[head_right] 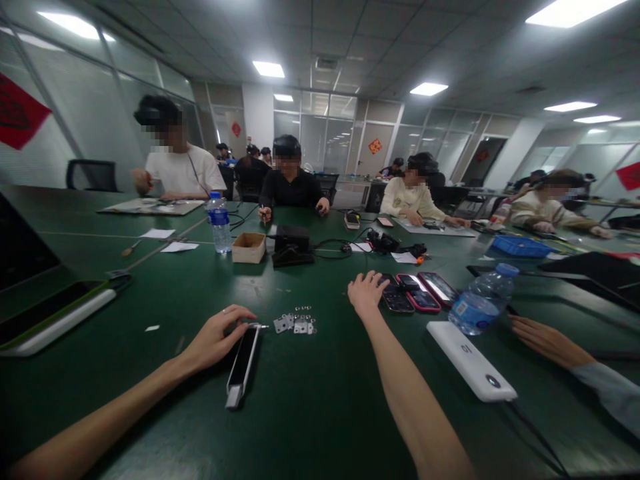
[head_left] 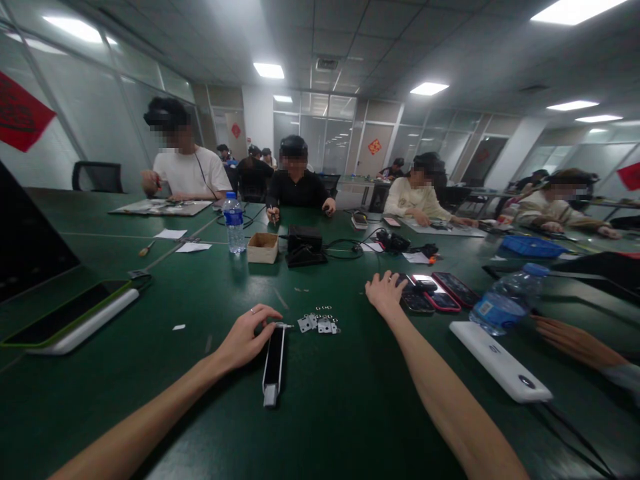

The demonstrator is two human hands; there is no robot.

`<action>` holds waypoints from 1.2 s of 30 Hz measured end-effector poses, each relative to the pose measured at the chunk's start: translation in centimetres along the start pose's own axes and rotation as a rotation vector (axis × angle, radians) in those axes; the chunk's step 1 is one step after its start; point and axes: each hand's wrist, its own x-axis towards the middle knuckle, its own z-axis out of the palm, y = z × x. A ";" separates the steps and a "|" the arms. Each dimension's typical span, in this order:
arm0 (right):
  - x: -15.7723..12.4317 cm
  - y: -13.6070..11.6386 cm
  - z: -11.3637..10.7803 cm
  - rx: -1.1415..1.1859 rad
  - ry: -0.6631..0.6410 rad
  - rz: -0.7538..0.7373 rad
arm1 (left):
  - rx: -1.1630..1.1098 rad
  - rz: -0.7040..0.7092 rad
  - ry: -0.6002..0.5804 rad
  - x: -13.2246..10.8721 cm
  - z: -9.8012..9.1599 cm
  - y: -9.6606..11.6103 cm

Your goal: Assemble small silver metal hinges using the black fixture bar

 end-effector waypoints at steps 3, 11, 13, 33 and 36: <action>0.0 0.1 -0.1 0.003 -0.019 -0.007 | 0.000 0.000 0.000 0.0 0.0 0.0; -0.7 -0.3 -0.2 -0.021 0.090 -0.002 | 0.008 -0.003 -0.007 0.0 0.0 0.0; -1.0 -0.6 -0.4 -0.025 0.118 -0.015 | 0.006 -0.008 -0.003 0.0 0.0 0.0; -0.5 -2.4 0.4 0.241 0.118 -0.239 | -0.023 -0.068 -0.014 0.3 0.2 -0.2; -0.6 -2.4 0.3 0.244 0.109 -0.247 | -0.022 -0.072 -0.015 0.2 0.2 -0.3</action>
